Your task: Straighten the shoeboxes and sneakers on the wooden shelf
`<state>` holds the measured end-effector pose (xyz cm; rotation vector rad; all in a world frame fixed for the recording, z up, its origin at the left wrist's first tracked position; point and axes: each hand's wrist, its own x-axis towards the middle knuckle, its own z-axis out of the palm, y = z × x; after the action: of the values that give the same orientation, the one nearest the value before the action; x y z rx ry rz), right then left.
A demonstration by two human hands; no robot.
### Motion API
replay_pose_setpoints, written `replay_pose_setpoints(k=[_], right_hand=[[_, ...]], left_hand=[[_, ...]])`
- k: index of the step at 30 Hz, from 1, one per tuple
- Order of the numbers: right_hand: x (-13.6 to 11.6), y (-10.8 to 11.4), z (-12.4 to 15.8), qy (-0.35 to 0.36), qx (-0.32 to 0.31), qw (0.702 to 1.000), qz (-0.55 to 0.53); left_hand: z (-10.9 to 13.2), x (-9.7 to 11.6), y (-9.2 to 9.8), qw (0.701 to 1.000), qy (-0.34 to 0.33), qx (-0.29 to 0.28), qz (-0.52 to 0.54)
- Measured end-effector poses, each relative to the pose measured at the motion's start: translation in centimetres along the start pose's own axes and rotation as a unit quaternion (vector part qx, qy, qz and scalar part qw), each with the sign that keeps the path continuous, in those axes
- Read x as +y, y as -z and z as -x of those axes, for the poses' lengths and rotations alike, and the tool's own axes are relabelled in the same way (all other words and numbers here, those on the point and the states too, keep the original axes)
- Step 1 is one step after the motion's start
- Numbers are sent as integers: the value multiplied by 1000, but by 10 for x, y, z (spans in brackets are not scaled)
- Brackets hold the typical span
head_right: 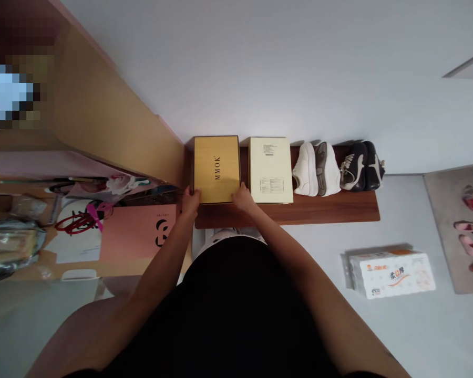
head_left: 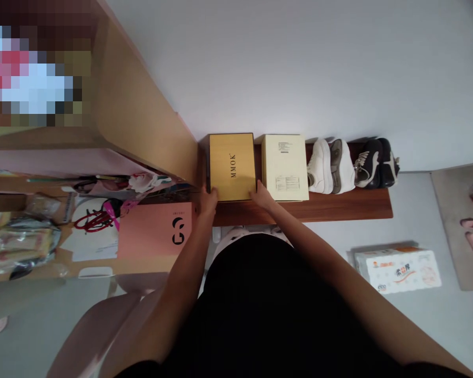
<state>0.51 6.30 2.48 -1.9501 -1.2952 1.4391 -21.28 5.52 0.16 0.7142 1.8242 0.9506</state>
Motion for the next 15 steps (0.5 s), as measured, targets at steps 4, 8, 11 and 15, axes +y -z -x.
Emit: replay_pose_setpoints(k=[4, 8, 11, 15], right_hand=[[16, 51, 29, 73, 63, 995, -19], [47, 122, 35, 51, 182, 982, -25], [70, 163, 23, 13, 208, 978, -16], [92, 186, -3, -36, 187, 982, 4]], left_hand=[[19, 28, -11, 989, -71, 96, -83], [50, 50, -63, 993, -113, -1, -26], [67, 51, -117, 989, -90, -112, 46], [66, 35, -174, 989, -36, -130, 53]])
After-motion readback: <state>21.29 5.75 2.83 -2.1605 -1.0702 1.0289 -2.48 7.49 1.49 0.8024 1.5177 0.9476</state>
